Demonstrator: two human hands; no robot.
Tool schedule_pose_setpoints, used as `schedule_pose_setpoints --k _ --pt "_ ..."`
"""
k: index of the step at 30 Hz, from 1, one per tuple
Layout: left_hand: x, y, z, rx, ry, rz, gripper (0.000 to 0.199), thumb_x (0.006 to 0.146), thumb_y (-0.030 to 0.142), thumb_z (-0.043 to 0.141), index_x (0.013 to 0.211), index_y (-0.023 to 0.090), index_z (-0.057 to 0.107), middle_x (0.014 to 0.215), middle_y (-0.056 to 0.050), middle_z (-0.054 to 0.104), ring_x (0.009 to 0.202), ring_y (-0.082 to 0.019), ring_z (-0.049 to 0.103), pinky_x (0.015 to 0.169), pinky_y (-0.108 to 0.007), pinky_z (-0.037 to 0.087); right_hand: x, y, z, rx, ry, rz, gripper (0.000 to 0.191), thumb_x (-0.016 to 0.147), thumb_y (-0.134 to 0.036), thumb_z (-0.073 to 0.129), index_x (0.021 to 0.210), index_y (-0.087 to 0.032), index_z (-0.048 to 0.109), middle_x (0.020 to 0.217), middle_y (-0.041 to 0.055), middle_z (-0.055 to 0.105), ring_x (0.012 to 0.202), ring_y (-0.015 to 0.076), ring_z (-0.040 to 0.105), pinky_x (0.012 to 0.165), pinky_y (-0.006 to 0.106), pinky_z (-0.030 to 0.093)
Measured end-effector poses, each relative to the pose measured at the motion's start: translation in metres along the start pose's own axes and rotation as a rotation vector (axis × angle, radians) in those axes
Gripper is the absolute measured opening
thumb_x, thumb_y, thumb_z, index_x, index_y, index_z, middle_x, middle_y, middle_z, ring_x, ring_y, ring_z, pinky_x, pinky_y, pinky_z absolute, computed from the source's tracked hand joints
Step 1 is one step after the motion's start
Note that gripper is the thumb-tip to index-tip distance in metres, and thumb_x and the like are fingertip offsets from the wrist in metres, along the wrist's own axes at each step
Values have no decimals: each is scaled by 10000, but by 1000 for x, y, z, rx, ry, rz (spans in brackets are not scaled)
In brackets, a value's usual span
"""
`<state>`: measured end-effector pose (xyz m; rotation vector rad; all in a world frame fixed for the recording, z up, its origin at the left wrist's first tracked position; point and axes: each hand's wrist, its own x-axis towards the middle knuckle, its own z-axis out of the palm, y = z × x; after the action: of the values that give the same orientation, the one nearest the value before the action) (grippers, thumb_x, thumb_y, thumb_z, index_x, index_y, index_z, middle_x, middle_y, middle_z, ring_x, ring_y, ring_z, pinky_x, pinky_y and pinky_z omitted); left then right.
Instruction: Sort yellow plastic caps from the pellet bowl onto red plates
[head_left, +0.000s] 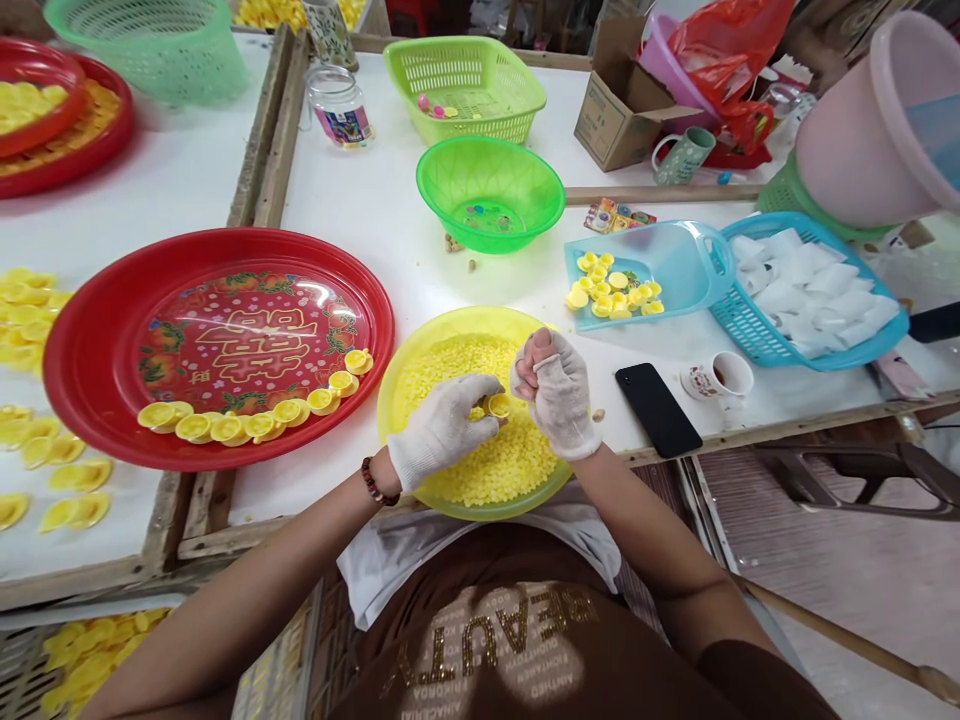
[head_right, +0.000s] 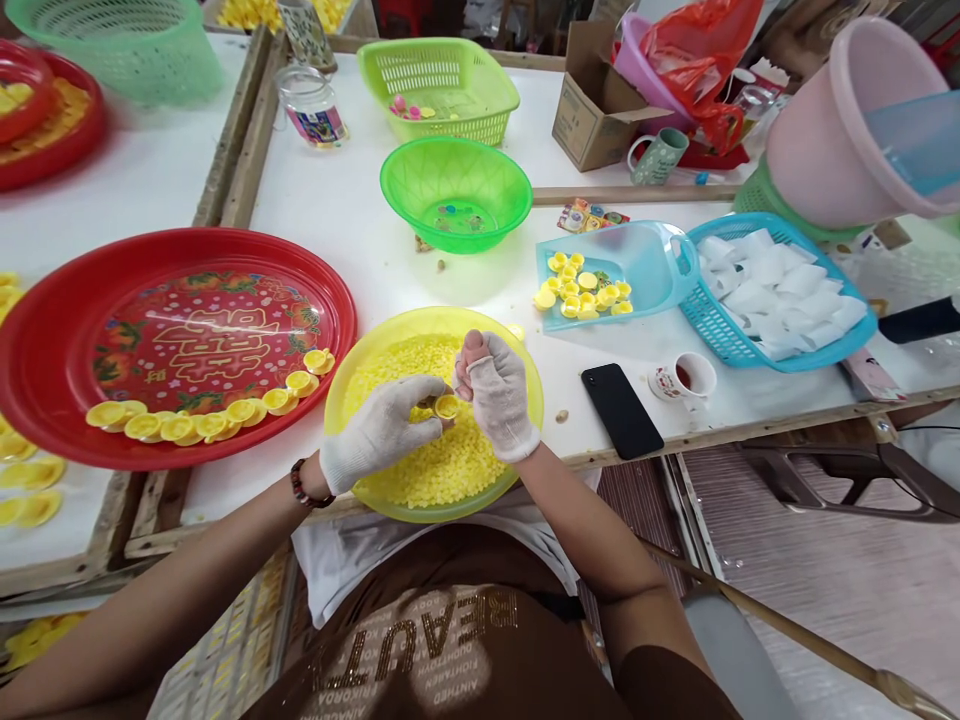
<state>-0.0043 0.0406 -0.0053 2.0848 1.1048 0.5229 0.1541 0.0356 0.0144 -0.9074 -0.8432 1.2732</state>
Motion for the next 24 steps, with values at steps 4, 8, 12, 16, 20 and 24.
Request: schedule_pose_setpoints --k 4,8,12,16,20,24 --pt "-11 -10 -8 -198 -9 -71 346 819 375 698 1095 167 685 972 -60 720 848 -188 641 807 -345 527 -7 3 -7 -39 -51 18 426 921 -507 649 689 -220 436 574 -73 364 466 66 309 425 221 252" --pt "-23 -19 -15 -473 -61 -123 430 832 454 709 1124 140 683 901 -47 713 772 -162 638 708 -294 541 -13 14 -15 -170 -101 24 405 937 -486 630 693 -214 455 568 -70 397 464 67 339 431 228 264" --pt "-32 -20 -22 -179 100 -58 334 843 364 716 1104 158 691 1002 -55 720 870 -176 652 826 -324 532 -16 17 -14 -307 -125 57 382 943 -506 603 724 -216 484 589 -63 424 483 76 355 454 238 287" --pt "-34 -16 -22 31 134 4 258 861 304 680 1076 161 677 1012 -66 702 906 -194 645 840 -349 512 -17 12 -1 -529 -241 -38 308 969 -442 572 768 -210 537 666 -41 467 587 95 420 561 251 360" --pt "-34 -16 -18 37 164 20 216 861 311 681 1016 162 670 902 -43 682 794 -165 622 744 -312 499 -15 11 8 -734 -376 -154 276 988 -379 525 771 -210 538 706 -26 495 667 121 465 636 270 383" --pt "-36 -18 -16 19 175 13 242 862 306 683 1051 157 672 914 -41 693 796 -163 632 747 -309 508 -13 12 8 -751 -321 -145 260 996 -384 492 800 -216 527 722 -22 503 676 129 468 645 273 392"
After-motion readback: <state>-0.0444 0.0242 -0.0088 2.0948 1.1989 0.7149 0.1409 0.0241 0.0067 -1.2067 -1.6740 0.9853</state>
